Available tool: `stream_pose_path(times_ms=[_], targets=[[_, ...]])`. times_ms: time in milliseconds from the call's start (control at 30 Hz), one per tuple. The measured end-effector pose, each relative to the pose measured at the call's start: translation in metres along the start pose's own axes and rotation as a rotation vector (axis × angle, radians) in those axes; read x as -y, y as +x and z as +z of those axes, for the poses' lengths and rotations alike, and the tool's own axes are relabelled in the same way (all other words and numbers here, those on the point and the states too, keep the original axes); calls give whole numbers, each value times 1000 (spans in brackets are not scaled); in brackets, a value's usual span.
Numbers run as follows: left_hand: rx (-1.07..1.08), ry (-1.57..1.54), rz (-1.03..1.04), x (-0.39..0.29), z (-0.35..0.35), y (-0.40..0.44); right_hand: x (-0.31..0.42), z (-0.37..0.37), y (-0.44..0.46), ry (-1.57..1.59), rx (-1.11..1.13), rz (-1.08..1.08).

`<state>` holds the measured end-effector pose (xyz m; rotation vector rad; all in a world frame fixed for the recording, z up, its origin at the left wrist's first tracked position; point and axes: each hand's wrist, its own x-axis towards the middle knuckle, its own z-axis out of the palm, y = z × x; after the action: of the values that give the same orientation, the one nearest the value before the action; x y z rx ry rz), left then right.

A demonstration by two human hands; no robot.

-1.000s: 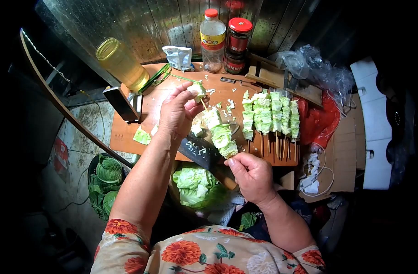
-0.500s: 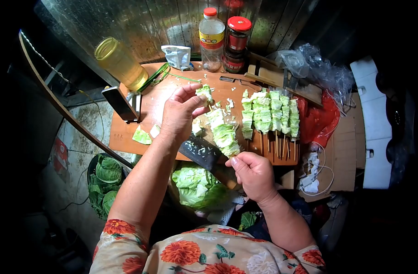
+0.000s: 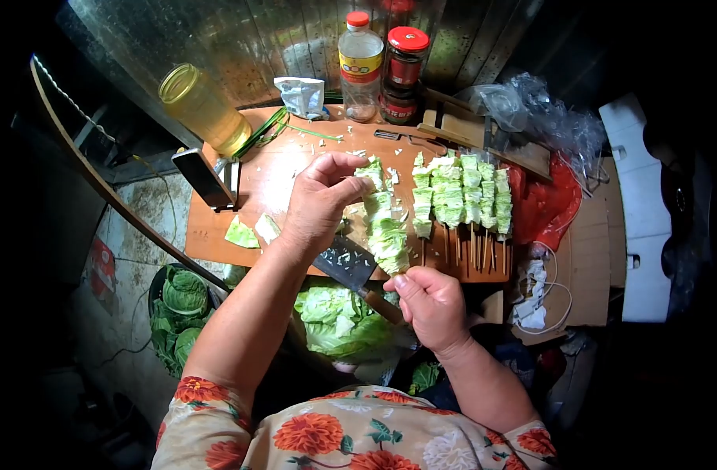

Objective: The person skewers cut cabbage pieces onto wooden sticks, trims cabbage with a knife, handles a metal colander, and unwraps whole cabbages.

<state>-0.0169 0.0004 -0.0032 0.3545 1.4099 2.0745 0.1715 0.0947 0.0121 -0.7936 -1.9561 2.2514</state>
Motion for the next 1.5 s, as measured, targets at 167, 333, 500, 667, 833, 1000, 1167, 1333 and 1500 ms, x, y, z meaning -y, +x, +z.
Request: stream_pose_path(times_ms=[167, 333, 500, 667, 833, 1000, 1167, 1333, 1500], targets=[[-24, -16, 16, 2, -3, 3, 1, 3, 2, 22, -48, -63], [-141, -146, 64, 5, 0, 0, 3, 0, 9, -63, -27, -96], [-240, -244, 85, -2, 3, 0, 2, 5, 7, -298, -68, -304], [-256, -217, -39, 18, -13, 13, 4, 8, 7, -434, -74, -387], [-198, -633, -236, -2, 16, 1, -6, 11, 11, -496, -37, -419], [-290, -530, -231, 2, 7, 6, -6, 13, 8, -283, 76, -142], [-353, -436, -252, 5, 11, 2, -15, 19, 6, -363, -26, -262], [-370, -384, -266, 7, 13, -1, -17, 21, 7, -363, -66, -342], [-379, -351, -276, 9, 16, -3, -17, 20, 6, -367, -60, -316]])
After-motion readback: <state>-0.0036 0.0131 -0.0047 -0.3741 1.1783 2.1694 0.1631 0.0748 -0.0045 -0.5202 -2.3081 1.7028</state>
